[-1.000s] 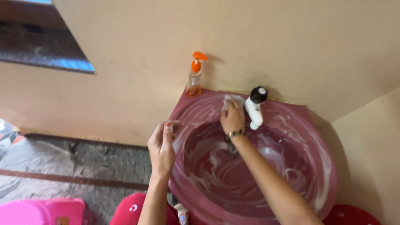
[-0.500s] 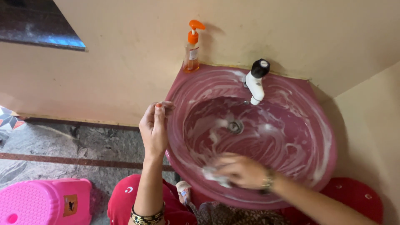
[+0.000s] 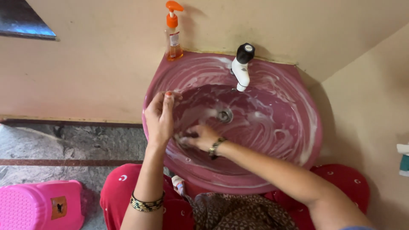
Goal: The person scrubs the interior of a pink bathroom sink using a soapy cloth. They repeatedly rub the basin surface and the area around the drain in circular motions, spreading the soap suds across the sink.
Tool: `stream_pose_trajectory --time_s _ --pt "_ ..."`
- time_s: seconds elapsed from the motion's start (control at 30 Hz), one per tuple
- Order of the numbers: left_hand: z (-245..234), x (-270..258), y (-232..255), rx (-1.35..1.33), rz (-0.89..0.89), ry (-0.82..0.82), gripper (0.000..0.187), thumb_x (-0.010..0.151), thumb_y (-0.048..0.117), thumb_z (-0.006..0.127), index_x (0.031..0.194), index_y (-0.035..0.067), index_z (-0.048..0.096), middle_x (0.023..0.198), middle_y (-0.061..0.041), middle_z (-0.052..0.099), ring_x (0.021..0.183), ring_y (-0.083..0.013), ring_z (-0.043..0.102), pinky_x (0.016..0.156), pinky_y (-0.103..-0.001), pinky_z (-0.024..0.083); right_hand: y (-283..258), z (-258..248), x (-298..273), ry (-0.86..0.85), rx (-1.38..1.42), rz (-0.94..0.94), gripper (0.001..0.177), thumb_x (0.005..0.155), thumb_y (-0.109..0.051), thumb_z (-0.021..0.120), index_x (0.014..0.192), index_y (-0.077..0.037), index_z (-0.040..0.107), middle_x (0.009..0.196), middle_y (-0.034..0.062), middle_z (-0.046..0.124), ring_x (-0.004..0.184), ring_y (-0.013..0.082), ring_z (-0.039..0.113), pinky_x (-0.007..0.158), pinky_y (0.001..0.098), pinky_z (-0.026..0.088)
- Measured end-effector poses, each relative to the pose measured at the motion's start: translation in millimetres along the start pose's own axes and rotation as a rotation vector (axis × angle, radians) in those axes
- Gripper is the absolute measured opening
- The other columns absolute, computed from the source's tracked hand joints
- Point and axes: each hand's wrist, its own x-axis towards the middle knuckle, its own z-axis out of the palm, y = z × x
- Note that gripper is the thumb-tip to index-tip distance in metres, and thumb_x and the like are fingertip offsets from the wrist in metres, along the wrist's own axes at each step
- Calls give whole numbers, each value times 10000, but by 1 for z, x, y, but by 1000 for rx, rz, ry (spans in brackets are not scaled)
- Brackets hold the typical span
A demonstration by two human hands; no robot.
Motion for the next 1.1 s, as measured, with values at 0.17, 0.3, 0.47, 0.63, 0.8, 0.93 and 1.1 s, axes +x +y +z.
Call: stream_pose_trajectory --time_s 0.17,0.3,0.47,0.63,0.8,0.93,1.1 --pt "1 2 5 75 -24 3 321 1068 256 556 1023 -13 726 913 -57 754 853 -86 672 775 -246 530 93 -5 3 -186 -243 -164 713 813 -312 776 1433 -63 528 1441 195 554 1315 307 566 1089 442 484" --pt "-2 5 12 224 -60 -1 246 1004 229 635 1034 7 739 889 -73 778 810 -97 719 725 -263 558 210 -80 -34 -239 -558 80 526 763 -122 714 1283 -200 720 1311 68 700 1181 229 685 1016 359 551" --pt "0 7 16 348 -63 -15 179 950 193 696 1032 42 742 856 -107 764 715 -153 734 672 -290 559 166 -39 -21 -307 -766 132 679 800 -392 828 1361 -110 569 1271 158 639 1188 319 603 1022 435 495" --pt "9 7 17 368 -6 -29 154 941 161 689 1037 51 740 882 -109 765 734 -155 744 678 -291 563 67 21 58 207 -306 -356 515 827 -193 728 1292 -18 592 1312 234 599 1235 402 566 1025 472 481" --pt "11 9 19 422 -60 -50 153 926 162 701 1026 56 747 864 -112 766 699 -173 730 650 -305 551 132 -50 102 398 -668 -615 402 825 -133 674 1221 -81 628 1311 161 629 1239 345 572 1034 413 497" --pt "4 12 13 392 -6 -42 159 946 169 697 1049 56 741 911 -110 770 745 -165 740 675 -302 563 193 -60 41 345 -740 156 259 987 -139 572 1190 -155 732 1090 154 704 1019 314 691 855 466 567" --pt "6 14 7 440 11 -50 165 947 177 701 1045 49 731 921 -125 758 748 -186 740 683 -315 566 124 -18 16 -233 -505 -15 594 765 -386 668 1196 21 698 1114 232 681 1058 361 639 931 470 511"
